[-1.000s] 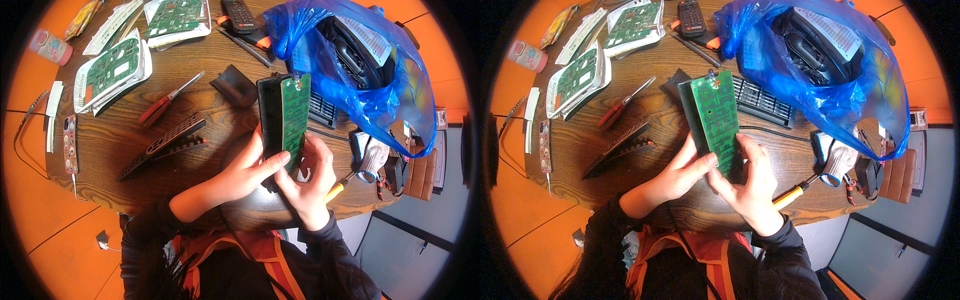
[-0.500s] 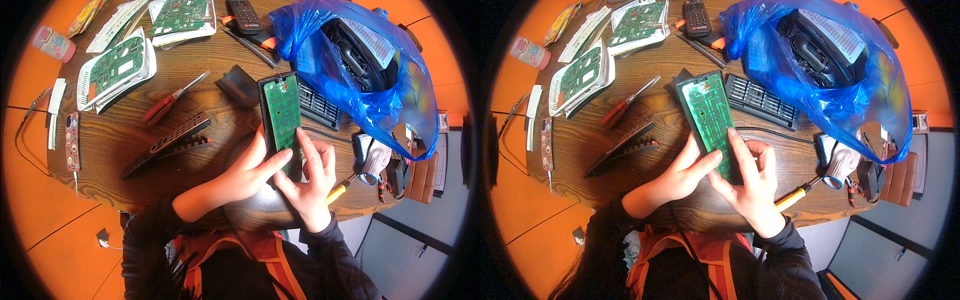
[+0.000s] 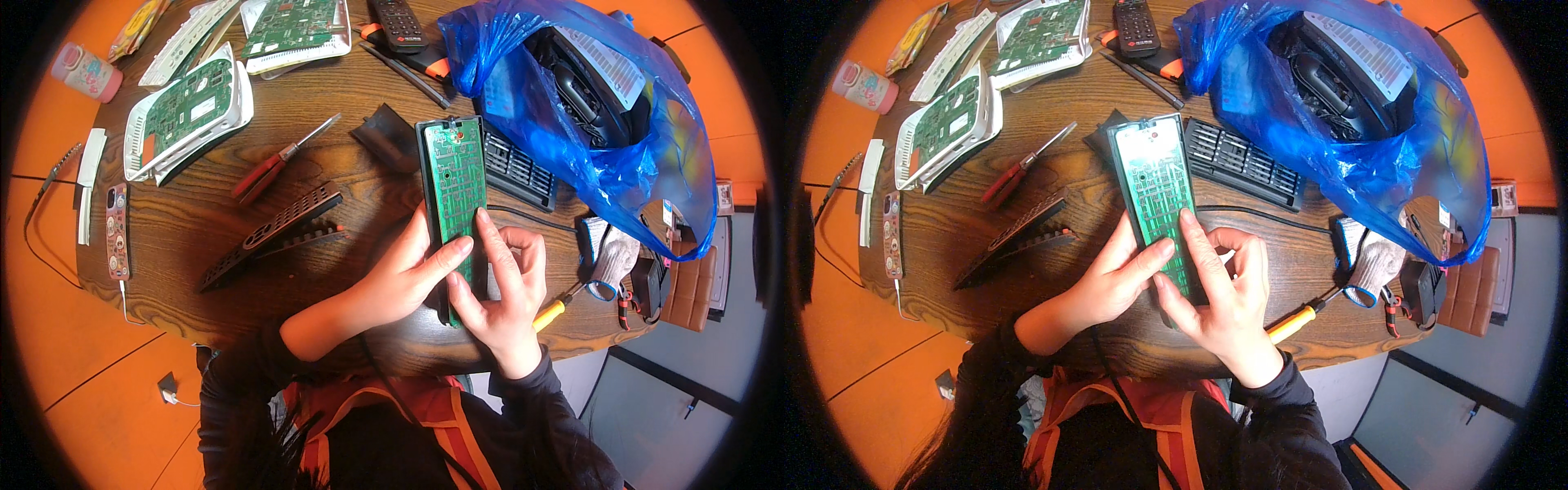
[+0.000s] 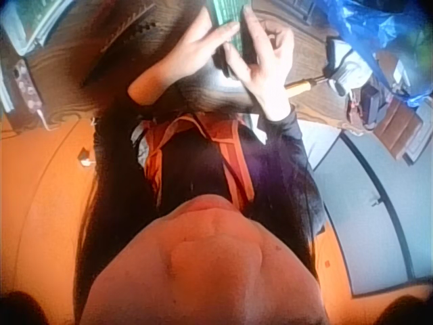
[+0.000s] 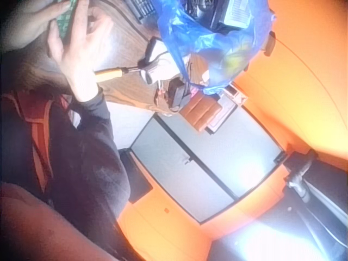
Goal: The person assembles a remote control by inserting a circuit board into a black plastic housing. They align the board, press it into place, and repeatedly check the fit by rotating and inspecting the assembled unit.
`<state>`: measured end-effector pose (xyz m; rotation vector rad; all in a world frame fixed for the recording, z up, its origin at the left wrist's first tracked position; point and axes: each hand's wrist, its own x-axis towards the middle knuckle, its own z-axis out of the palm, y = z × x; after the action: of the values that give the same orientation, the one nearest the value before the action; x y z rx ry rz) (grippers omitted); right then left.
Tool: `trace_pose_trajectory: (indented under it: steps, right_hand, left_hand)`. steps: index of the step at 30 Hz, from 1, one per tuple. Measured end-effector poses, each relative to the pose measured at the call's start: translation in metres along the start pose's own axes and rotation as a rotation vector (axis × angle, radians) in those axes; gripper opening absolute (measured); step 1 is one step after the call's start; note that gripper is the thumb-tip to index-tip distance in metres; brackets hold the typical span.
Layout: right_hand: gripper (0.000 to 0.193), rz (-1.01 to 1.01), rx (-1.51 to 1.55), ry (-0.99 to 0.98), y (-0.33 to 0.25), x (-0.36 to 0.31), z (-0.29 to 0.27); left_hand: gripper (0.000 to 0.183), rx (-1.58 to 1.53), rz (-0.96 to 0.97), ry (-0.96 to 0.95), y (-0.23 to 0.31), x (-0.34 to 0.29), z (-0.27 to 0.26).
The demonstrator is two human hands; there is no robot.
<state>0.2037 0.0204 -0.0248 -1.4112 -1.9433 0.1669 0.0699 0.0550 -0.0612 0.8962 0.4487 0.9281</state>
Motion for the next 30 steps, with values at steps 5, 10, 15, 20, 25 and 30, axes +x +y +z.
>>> trace_pose_trajectory:
  steps: [5,10,15,20,25,30]
  right_hand:
    - [0.056,0.032,0.005,0.013,0.000,-0.001,0.001]
    - [0.051,0.050,0.020,0.034,0.001,-0.001,0.001]
    - [0.044,0.149,0.016,-0.002,-0.001,-0.001,0.001]
    - [0.040,0.115,0.046,0.015,0.001,0.001,0.000]
    - [0.056,0.330,0.655,0.190,0.002,0.001,-0.005]
    - [0.068,0.479,0.949,0.233,0.004,0.003,-0.008]
  left_hand:
    - [0.039,-0.069,0.005,0.066,-0.001,0.001,0.000]
    - [0.034,-0.137,-0.024,0.078,0.000,0.002,0.001]
    - [0.033,-0.050,0.024,0.091,0.000,0.003,0.000]
    - [0.032,-0.005,0.038,0.062,0.006,0.006,-0.001]
    - [0.031,-0.112,-0.201,-0.056,0.017,0.001,0.004]
    - [0.028,-0.117,-0.370,-0.140,0.020,-0.003,0.011]
